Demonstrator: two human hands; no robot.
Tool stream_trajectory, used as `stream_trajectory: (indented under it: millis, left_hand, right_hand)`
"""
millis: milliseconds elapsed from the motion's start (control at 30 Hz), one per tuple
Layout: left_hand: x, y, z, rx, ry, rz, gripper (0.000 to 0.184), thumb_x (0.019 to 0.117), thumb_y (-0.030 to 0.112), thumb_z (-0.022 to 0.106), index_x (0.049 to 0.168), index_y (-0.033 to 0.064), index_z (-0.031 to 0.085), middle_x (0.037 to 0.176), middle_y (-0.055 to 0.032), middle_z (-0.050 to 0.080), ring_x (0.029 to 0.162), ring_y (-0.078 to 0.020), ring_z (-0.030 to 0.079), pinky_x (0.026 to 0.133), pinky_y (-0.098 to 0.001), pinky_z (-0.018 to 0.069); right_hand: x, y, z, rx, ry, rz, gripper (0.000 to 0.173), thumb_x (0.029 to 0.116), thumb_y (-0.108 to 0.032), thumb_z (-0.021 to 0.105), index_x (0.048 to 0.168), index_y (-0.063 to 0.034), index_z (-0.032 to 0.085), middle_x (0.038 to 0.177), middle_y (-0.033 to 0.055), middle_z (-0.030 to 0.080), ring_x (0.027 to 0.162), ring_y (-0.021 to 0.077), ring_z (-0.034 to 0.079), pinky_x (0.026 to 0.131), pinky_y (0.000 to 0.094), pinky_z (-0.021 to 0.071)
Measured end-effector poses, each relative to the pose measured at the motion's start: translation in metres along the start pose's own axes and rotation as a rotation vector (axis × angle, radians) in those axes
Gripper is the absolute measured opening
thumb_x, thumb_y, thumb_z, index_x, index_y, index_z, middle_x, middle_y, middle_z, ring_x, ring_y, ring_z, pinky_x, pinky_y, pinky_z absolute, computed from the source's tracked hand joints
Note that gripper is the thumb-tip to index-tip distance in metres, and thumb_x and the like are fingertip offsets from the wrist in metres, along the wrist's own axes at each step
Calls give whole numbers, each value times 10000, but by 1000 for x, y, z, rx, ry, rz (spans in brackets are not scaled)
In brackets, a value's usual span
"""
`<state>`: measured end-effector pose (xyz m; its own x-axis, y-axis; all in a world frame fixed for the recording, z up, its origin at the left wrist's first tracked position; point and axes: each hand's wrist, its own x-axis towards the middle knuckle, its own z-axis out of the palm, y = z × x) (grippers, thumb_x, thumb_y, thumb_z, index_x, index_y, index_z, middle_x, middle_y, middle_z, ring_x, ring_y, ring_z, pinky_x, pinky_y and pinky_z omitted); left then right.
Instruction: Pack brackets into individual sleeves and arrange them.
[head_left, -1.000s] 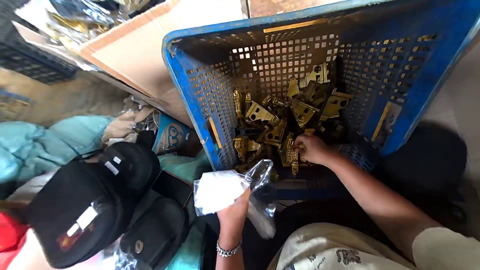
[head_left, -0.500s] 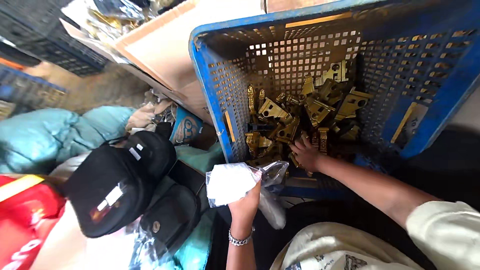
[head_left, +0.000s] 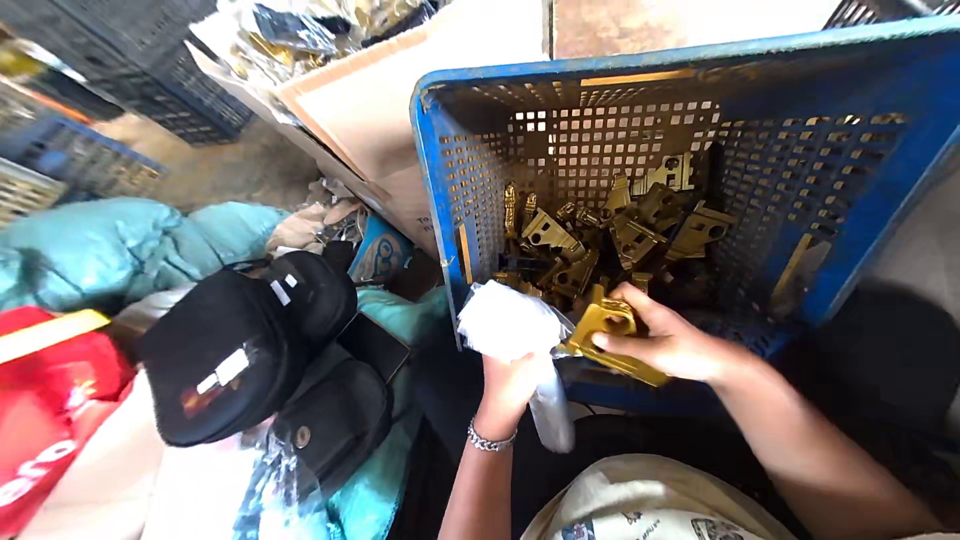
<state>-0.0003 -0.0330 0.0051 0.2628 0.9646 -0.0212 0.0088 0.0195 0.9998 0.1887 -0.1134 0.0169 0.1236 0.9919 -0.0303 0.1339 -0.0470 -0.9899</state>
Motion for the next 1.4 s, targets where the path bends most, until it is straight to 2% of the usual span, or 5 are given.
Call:
stream_trajectory:
  millis: [267,933,1067,1233,1400]
  left_hand:
    - [-7,12,-13,209,-113,152,534,735,-44,802,1181,-180,540,1030,-82,688,971,33,637,891,-154,526]
    - [-4,-9,-23,-53,18,71,464,795,-88,659,1229,-147,506,1036,-97,731,965,-81,707,890,-255,583]
    - [-2,-9,-35,-177,119,-111,533,802,-108,628,1305,-94,455,1054,-83,716,949,-74,705,857,-273,597]
    - [0,-7,-10,-50,97,59,641,687,-78,829,1238,-164,513,1056,-95,700,978,-12,669,892,-206,567]
    - [-4,0,8,239,-52,239,451,761,-17,802,1122,-205,609,1039,-206,702,1009,-73,661,956,-217,512]
  right_hand:
    - [20,19,54,-616,-112,-79,432,940,-90,653,1317,97,550,1366,337,543,1042,489,673,865,609,553]
    - [29,-23,-18,-699,-464,313,309,946,-141,729,1191,47,705,1222,298,650,1198,449,594,1060,595,428]
    - [29,-69,-55,-417,-16,-341,134,884,-75,738,1005,-17,737,986,78,729,885,143,701,817,326,599]
    - [57,-88,-30,-407,157,-399,677,905,-294,761,1451,17,509,1476,242,502,1236,299,630,964,406,591]
    - [50,-24,19,-306,-118,-115,163,955,-54,641,1033,65,720,939,173,718,827,195,699,816,347,584]
